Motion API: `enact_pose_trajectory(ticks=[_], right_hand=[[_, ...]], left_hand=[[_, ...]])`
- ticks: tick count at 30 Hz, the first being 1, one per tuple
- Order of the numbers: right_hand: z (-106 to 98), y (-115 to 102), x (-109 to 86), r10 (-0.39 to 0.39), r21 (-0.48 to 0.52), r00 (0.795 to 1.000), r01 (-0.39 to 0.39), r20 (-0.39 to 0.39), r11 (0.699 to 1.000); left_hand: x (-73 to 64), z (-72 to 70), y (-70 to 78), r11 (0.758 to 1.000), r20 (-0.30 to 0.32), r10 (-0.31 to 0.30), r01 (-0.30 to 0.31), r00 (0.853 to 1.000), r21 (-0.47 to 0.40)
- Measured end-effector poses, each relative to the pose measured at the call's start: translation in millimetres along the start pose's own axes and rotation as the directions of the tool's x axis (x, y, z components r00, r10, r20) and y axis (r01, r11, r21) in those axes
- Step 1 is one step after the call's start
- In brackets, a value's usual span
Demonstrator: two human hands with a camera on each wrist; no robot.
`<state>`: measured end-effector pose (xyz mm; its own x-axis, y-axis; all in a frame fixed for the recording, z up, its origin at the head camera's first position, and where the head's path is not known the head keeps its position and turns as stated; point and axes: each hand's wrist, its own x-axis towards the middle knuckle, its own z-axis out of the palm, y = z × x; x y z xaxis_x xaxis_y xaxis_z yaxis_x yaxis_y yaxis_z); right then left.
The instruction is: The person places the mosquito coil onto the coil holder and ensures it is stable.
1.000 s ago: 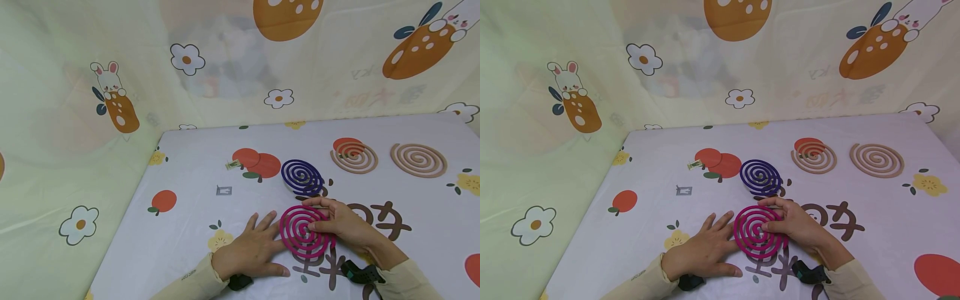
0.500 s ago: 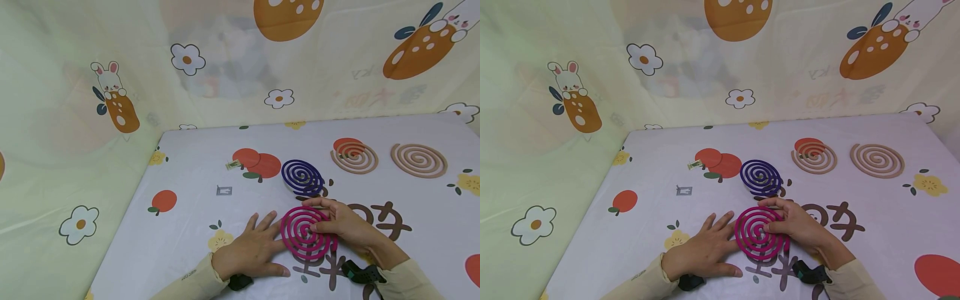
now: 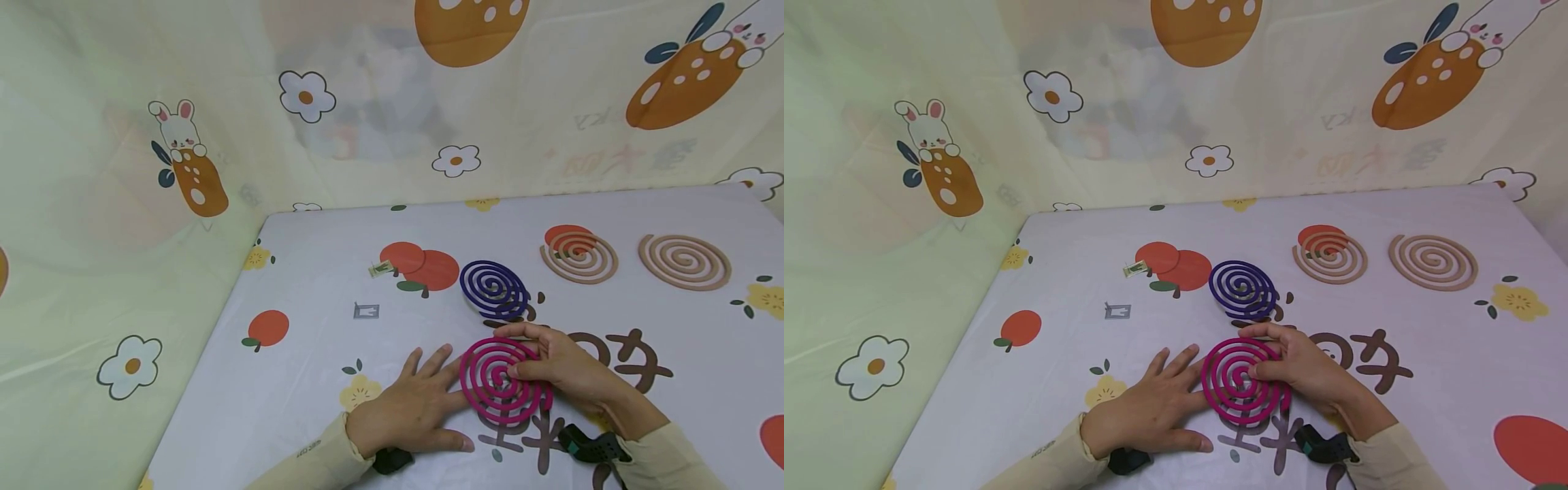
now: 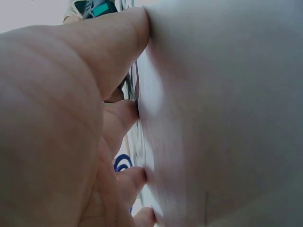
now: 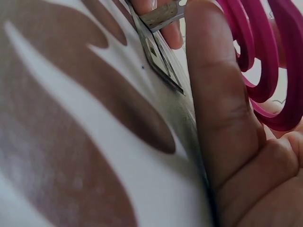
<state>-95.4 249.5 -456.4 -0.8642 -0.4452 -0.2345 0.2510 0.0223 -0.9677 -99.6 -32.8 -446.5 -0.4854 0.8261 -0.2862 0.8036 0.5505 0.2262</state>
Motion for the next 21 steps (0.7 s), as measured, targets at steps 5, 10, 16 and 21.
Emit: enact_pose_trajectory(ticks=[5,10,16,21], right_hand=[[0.8,-0.9,-0.3,0.02,0.006,1.0,-0.02,-0.013,1.0],[0.8,-1.5,-0.9,0.027,0.009,0.999,-0.027,-0.02,1.0],[2.0,-2.4,-1.6,0.021,0.007,1.0,-0.021,-0.023,1.0],[2.7,-2.4,-1.5,0.017,0.004,1.0,-0.017,-0.026,1.0]], left_hand=[[0.0,-0.5,-0.3,1.0,0.003,0.0,0.0,1.0,-0.005],[-0.1,-1.0,-0.1,1.0,0.008,0.0,0.0,1.0,-0.007],[0.2,-1.1,0.3,1.0,0.012,-0.006,0.006,1.0,-0.007],[0.1,-0.5,0.4,1.0,0.006,-0.005,0.005,1.0,0.003]])
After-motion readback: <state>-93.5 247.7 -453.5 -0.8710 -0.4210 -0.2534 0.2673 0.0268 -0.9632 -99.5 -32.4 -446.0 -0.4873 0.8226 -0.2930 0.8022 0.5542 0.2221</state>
